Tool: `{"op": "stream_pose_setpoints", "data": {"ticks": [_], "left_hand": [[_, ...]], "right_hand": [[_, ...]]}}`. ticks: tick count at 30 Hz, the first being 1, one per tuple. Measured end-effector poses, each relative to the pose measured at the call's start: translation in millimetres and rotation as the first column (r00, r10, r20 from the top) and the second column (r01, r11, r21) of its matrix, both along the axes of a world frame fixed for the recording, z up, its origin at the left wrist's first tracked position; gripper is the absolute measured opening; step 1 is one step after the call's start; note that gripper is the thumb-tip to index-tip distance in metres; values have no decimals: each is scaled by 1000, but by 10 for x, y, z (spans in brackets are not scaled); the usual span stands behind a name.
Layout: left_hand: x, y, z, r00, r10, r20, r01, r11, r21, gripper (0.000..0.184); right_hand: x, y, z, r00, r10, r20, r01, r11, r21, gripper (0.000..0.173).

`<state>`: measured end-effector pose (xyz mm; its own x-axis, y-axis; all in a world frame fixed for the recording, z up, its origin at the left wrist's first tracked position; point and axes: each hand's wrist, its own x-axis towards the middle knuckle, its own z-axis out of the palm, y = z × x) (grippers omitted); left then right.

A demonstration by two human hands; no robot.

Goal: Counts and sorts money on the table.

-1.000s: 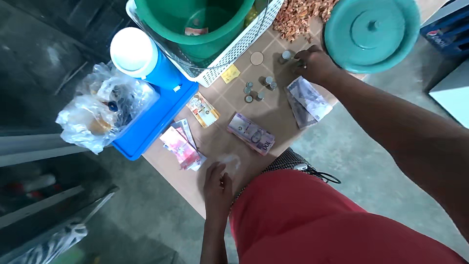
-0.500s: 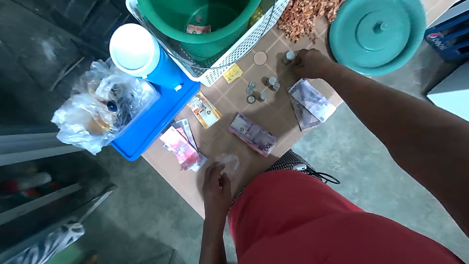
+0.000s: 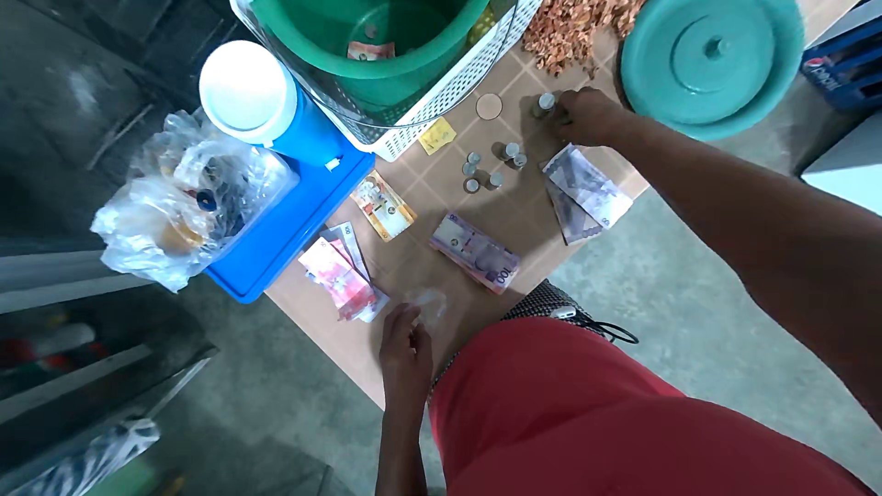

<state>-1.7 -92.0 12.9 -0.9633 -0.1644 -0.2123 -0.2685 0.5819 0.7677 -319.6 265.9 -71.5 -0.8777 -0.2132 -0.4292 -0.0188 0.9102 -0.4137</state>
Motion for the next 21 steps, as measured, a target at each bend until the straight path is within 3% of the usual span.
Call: {"op": "stream_pose_setpoints", "data": {"ticks": [17,19,21], "left_hand": [[-36,58,-25,1000,-3,-27,3,1000,3,27],[-32,55,-20,1000,1,-20,-1,1000,-13,27],[-24,45,-3,1000,4,-2,-4,999,-37,26]], "right_hand": [[15,50,-3,998,34,-60,-35,999,-23,26],[7,143,-32,998,-44,-54,37,991,-132,23],[29,236,67,961,-267,71,275,909,-313,25]]}}
